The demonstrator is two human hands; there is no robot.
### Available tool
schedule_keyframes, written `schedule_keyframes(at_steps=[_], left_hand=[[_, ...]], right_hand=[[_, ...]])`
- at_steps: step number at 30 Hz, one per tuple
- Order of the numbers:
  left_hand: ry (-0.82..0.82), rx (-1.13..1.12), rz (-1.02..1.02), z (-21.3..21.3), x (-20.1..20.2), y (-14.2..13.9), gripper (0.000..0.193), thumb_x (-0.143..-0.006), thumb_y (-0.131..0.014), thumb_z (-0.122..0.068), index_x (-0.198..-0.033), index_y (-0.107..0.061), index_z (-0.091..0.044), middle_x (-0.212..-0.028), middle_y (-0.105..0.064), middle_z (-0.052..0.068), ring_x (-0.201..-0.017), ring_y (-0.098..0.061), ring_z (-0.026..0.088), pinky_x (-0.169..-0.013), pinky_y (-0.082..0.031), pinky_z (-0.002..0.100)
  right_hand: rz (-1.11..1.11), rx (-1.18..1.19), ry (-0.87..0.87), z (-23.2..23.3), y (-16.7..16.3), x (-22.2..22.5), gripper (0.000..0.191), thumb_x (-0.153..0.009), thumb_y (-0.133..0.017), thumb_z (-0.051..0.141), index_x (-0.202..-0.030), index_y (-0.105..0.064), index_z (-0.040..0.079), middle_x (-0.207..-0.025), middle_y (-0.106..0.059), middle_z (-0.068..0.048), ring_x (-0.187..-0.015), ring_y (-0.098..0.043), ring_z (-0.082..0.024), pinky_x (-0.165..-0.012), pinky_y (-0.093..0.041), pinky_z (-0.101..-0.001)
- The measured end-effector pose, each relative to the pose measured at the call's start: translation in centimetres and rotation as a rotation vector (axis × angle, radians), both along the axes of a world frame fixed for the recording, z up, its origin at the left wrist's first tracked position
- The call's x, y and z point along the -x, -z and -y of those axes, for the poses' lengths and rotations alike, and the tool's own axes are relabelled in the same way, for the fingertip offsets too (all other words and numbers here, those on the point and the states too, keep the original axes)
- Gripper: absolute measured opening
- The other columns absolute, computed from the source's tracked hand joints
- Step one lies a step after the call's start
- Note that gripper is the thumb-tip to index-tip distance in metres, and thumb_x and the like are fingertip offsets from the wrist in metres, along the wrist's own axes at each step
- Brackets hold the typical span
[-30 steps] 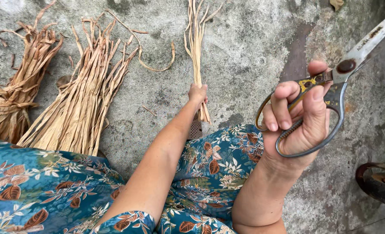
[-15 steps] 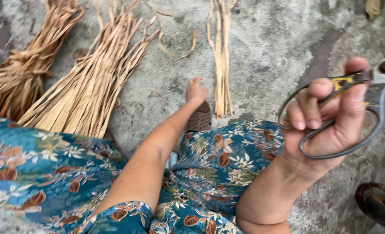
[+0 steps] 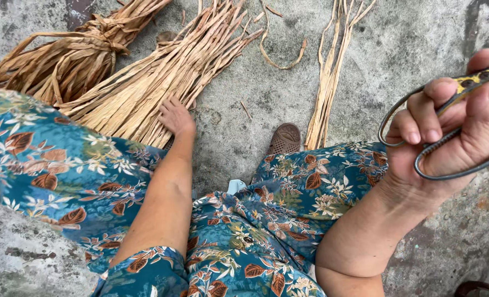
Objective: The person carries a bundle of dried plant material and a small stool from an indoor tiled area to an outdoor concrete space. They sit on the ground and use scissors to cut the dried material into smaller pieces, placing the cut pieces on the floor.
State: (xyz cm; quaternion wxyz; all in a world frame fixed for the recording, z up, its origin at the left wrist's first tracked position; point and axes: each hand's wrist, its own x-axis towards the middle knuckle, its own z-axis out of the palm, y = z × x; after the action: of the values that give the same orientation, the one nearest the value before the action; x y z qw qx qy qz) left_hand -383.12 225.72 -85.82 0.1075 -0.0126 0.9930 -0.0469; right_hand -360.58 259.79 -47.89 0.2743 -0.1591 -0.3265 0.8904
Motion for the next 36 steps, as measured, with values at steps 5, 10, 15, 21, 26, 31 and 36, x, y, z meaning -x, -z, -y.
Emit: schedule_keyframes(at_steps=[5,10,15,21,26,31,36], left_hand=[[0.069,-0.062,-0.057,3.1,1.0,0.3,0.023,-0.109,-0.072,-0.022,-0.125,-0.057,-0.012,-0.122,-0.059,0.012,-0.117,-0.058,0.031,-0.096,-0.044,0.055],[-0.049,-0.214,0.147,3.2,2.6,-1.4,0.049,-0.081,-0.077,-0.025,-0.125,-0.062,-0.011,-0.125,-0.057,0.015,-0.12,-0.056,0.031,-0.097,-0.043,0.052],[-0.083,-0.617,0.101,2.6,4.7,-4.9,0.036,-0.091,-0.07,-0.019,-0.126,-0.064,-0.014,-0.111,-0.065,0.009,-0.092,-0.065,0.027,-0.078,-0.052,0.049],[-0.132,-1.098,0.266,0.1,8.1,-12.4,0.024,-0.098,-0.07,-0.032,-0.119,-0.066,-0.019,-0.084,-0.07,-0.003,-0.064,-0.062,0.009,-0.055,-0.051,0.032],[0.124,-1.794,0.015,-1.8,9.0,-18.1,0.022,-0.1,-0.072,-0.029,-0.119,-0.068,-0.017,-0.088,-0.071,-0.002,-0.072,-0.067,0.004,-0.059,-0.06,0.02],[0.233,-1.867,-0.123,-3.4,7.6,-19.1,0.016,-0.1,-0.075,-0.029,-0.111,-0.072,-0.018,-0.086,-0.071,-0.004,-0.074,-0.068,0.007,-0.065,-0.062,0.024],[0.183,-1.742,-0.068,-5.0,4.4,-15.7,0.02,-0.095,-0.082,-0.03,-0.109,-0.074,-0.018,-0.082,-0.07,-0.005,-0.075,-0.065,0.007,-0.071,-0.059,0.026]], right_hand=[[0.007,-0.005,-0.013,0.7,0.2,1.2,0.021,-0.122,-0.05,0.03,-0.136,-0.052,0.015,-0.104,-0.072,-0.012,-0.054,-0.045,-0.005,-0.051,-0.037,-0.0162],[-0.008,0.011,-0.045,0.3,1.0,2.6,0.018,-0.124,-0.051,0.029,-0.136,-0.053,0.015,-0.107,-0.072,-0.013,-0.056,-0.045,-0.005,-0.052,-0.036,-0.0168],[-0.007,-0.016,-0.066,-0.5,1.9,3.9,0.018,-0.123,-0.052,0.029,-0.135,-0.054,0.016,-0.106,-0.071,-0.012,-0.058,-0.045,-0.006,-0.053,-0.035,-0.0176],[-0.017,-0.041,-0.063,-1.0,2.5,5.2,0.017,-0.122,-0.056,0.026,-0.134,-0.056,0.015,-0.103,-0.069,-0.012,-0.06,-0.046,-0.006,-0.052,-0.034,-0.018],[-0.016,-0.022,-0.051,-0.9,2.6,5.6,0.016,-0.121,-0.057,0.024,-0.133,-0.056,0.014,-0.104,-0.072,-0.013,-0.06,-0.046,-0.006,-0.052,-0.035,-0.0187],[0.005,-0.036,-0.024,-0.6,2.8,5.7,0.018,-0.119,-0.058,0.023,-0.134,-0.056,0.013,-0.104,-0.073,-0.014,-0.059,-0.047,-0.007,-0.052,-0.036,-0.0196],[-0.014,-0.048,-0.021,-1.0,3.0,5.4,0.02,-0.119,-0.06,0.023,-0.136,-0.056,0.012,-0.104,-0.074,-0.015,-0.059,-0.05,-0.008,-0.052,-0.038,-0.0203]])
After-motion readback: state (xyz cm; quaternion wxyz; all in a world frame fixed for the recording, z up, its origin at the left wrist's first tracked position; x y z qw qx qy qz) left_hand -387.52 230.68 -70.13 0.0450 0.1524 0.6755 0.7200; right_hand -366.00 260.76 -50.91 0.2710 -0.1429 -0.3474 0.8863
